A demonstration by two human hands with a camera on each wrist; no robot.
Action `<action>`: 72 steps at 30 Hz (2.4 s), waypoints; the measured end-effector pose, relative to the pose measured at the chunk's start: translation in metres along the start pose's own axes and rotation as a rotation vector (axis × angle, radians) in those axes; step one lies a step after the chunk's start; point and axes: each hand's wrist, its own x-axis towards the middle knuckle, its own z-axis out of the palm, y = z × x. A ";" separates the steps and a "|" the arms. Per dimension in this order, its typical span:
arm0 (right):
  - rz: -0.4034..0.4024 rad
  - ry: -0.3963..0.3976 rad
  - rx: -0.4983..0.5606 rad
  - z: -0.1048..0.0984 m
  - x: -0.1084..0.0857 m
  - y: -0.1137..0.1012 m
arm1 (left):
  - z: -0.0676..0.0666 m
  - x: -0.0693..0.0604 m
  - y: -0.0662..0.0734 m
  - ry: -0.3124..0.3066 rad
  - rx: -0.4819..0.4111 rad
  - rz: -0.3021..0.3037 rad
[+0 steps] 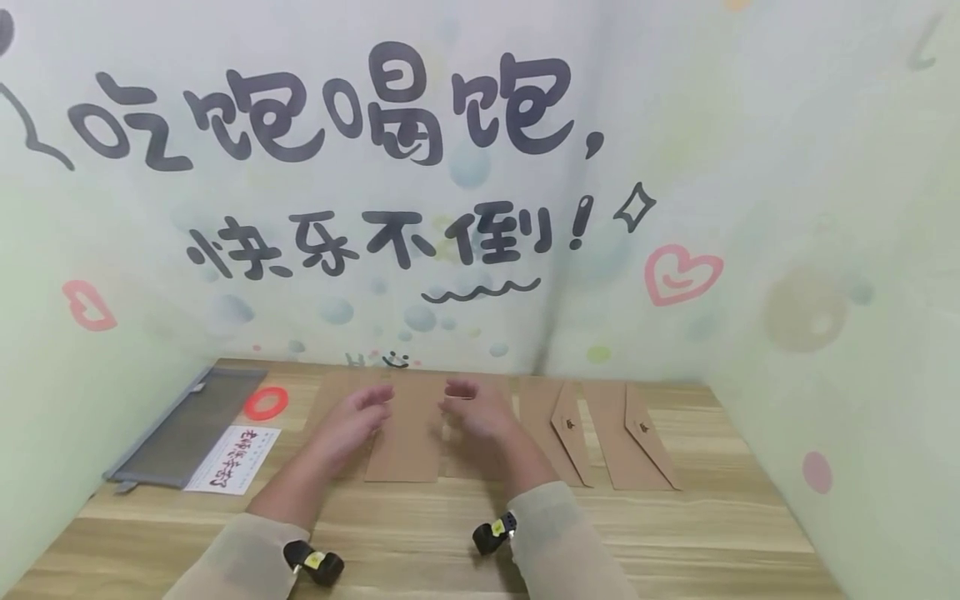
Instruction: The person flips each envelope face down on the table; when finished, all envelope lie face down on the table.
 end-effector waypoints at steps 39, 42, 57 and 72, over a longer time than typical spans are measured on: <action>0.108 0.000 -0.085 -0.093 -0.045 0.029 | 0.091 0.013 0.010 -0.120 0.006 -0.006; 0.130 0.009 -0.090 -0.092 -0.045 0.029 | 0.091 0.014 0.009 -0.119 0.017 -0.015; 0.170 0.015 -0.134 -0.090 -0.043 0.031 | 0.085 0.014 0.011 -0.127 0.045 -0.056; 0.217 0.011 -0.042 -0.094 -0.040 0.026 | 0.081 0.016 0.015 -0.153 0.049 -0.074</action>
